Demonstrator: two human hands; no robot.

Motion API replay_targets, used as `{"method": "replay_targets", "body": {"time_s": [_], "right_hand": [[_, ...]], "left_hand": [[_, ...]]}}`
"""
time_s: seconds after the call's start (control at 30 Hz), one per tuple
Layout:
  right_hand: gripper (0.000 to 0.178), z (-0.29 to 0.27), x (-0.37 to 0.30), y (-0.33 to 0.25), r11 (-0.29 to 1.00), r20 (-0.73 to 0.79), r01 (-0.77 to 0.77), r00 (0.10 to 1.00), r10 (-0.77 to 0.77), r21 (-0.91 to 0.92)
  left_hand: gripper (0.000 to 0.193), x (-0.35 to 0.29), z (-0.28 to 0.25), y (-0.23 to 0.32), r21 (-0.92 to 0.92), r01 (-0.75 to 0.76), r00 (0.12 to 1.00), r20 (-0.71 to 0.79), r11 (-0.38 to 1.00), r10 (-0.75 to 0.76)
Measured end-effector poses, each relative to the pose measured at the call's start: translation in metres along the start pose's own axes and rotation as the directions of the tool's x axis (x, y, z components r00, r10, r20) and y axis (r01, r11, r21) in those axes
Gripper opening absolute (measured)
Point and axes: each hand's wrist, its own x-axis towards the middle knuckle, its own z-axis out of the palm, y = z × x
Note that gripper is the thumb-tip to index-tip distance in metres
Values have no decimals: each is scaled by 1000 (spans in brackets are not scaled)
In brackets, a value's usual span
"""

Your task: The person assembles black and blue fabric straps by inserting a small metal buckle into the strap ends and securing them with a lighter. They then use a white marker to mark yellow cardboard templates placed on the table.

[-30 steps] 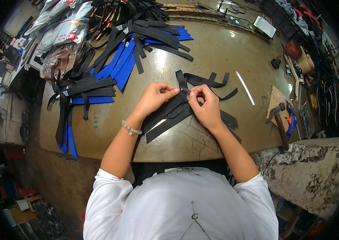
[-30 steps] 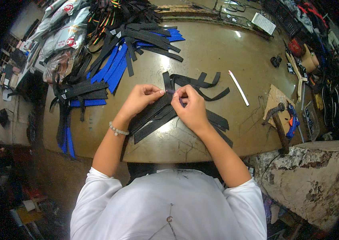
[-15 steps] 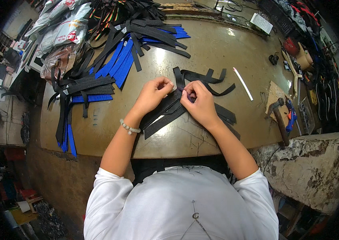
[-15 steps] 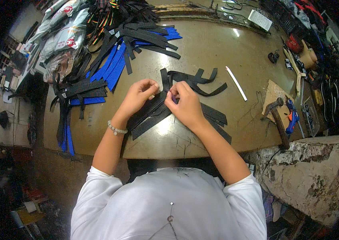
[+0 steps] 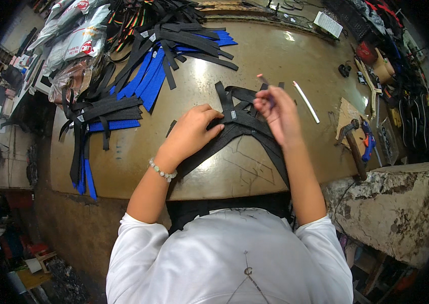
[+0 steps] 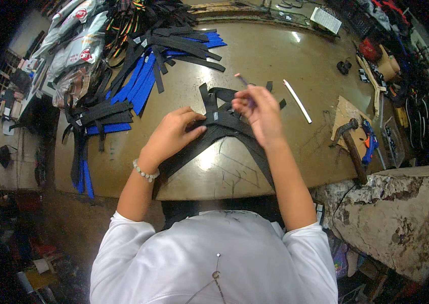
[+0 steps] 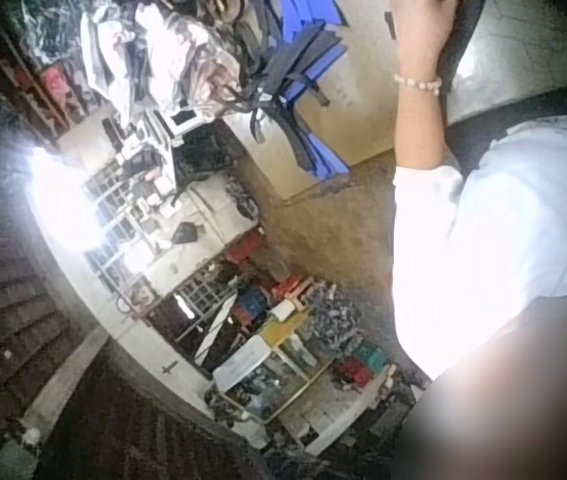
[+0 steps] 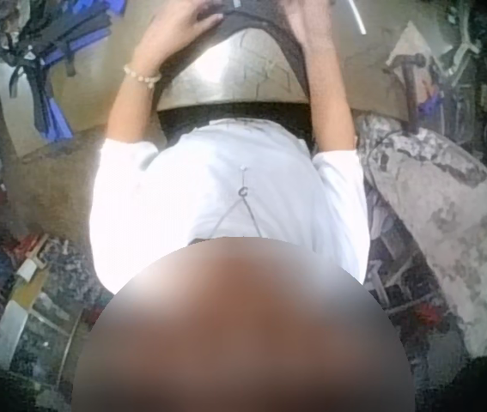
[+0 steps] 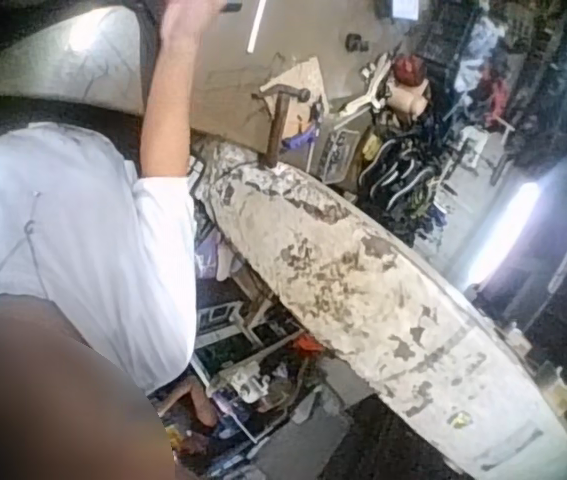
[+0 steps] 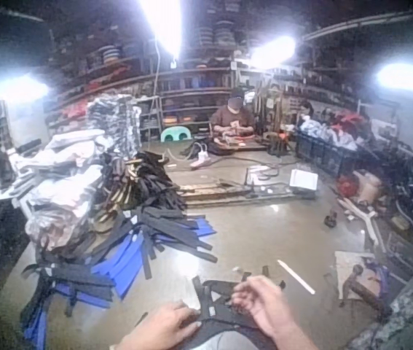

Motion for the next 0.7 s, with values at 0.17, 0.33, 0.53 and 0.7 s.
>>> {"method": "replay_targets", "body": {"time_s": [0.17,0.33,0.53,0.7], "right_hand": [[16,-17,2,-42,920,-47,93,996,-81,380],[15,7,-1,12,966,154,62,988,-23,-252],[10,29,-7,44,694,118,188,982,-148,-695],[11,36,-12,43,496,245,348,934,-261,-796]], "left_hand": [[25,1,-4,-12,-544,299,929,-23,784,-370],[29,8,12,-23,-637,405,892,119,656,-436],[25,10,16,-32,-485,369,915,38,793,-402],[23,11,12,-34,-452,437,890,93,778,-446]]}}
